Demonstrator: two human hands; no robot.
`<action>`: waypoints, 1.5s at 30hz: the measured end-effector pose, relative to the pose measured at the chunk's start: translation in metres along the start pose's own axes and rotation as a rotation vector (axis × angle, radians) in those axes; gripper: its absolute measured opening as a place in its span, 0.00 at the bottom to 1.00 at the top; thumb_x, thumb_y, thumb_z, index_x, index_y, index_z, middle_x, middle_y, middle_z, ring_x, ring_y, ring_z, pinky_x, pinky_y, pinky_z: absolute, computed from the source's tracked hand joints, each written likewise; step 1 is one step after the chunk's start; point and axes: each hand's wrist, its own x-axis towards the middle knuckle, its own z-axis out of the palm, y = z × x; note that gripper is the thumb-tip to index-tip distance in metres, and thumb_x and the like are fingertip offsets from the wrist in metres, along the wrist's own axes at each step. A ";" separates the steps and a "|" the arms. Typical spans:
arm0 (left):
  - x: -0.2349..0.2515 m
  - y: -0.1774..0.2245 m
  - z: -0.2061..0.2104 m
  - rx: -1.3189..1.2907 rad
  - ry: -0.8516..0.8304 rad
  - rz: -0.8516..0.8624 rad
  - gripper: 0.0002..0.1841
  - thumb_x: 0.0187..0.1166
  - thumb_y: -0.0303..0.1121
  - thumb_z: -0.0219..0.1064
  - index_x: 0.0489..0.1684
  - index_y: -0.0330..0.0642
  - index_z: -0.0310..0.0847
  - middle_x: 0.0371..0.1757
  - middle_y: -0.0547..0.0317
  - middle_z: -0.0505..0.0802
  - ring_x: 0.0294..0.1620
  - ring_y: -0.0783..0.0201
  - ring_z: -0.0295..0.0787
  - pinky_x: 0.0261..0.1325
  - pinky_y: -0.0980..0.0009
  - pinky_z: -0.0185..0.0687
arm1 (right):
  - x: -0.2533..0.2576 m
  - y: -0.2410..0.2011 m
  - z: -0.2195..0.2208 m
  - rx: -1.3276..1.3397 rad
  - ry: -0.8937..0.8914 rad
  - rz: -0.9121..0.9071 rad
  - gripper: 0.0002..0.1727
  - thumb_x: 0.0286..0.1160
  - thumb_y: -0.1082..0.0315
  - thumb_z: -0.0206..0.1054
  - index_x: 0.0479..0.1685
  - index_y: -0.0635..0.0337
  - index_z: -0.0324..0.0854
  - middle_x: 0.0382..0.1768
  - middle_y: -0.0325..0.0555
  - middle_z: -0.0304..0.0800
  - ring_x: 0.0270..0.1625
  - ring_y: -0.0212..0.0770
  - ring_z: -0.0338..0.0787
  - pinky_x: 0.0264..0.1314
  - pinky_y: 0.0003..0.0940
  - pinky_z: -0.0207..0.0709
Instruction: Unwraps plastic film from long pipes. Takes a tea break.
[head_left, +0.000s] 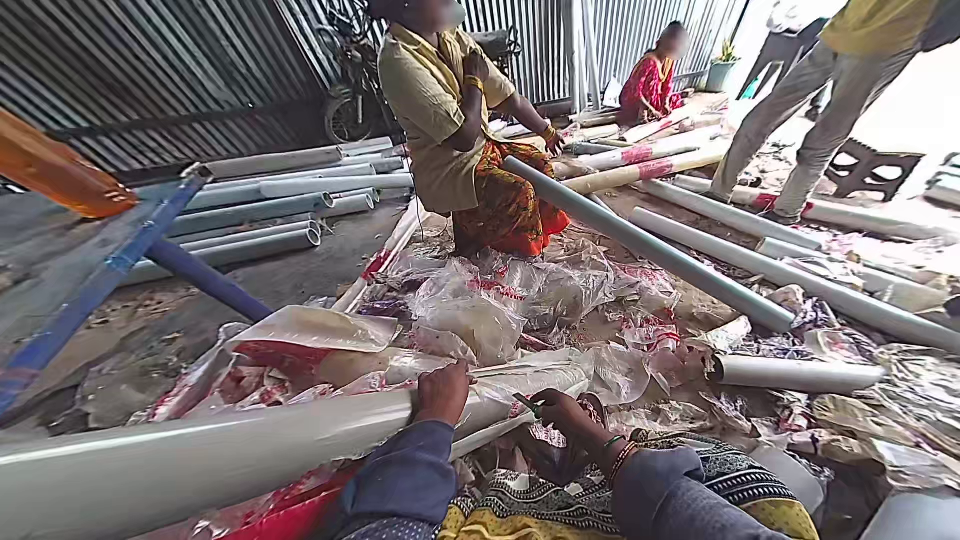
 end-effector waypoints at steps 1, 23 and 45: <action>-0.001 -0.001 0.001 -0.009 -0.003 0.010 0.22 0.93 0.44 0.56 0.76 0.40 0.78 0.69 0.39 0.90 0.74 0.40 0.84 0.79 0.39 0.68 | 0.000 0.000 0.000 -0.008 -0.003 -0.002 0.19 0.88 0.72 0.57 0.75 0.64 0.76 0.55 0.56 0.88 0.46 0.41 0.85 0.51 0.39 0.78; -0.056 -0.010 0.023 -0.142 0.166 0.146 0.21 0.90 0.45 0.58 0.69 0.41 0.87 0.71 0.45 0.89 0.81 0.44 0.77 0.82 0.47 0.67 | -0.008 -0.009 0.002 0.002 0.045 -0.064 0.20 0.86 0.73 0.61 0.74 0.63 0.77 0.53 0.56 0.88 0.44 0.43 0.85 0.49 0.41 0.77; -0.070 0.011 0.048 0.011 0.002 -0.002 0.19 0.85 0.30 0.63 0.70 0.31 0.82 0.77 0.37 0.83 0.85 0.40 0.70 0.85 0.46 0.64 | -0.024 0.000 -0.002 -0.059 0.110 -0.072 0.20 0.87 0.70 0.61 0.75 0.62 0.77 0.53 0.55 0.90 0.45 0.43 0.86 0.51 0.42 0.78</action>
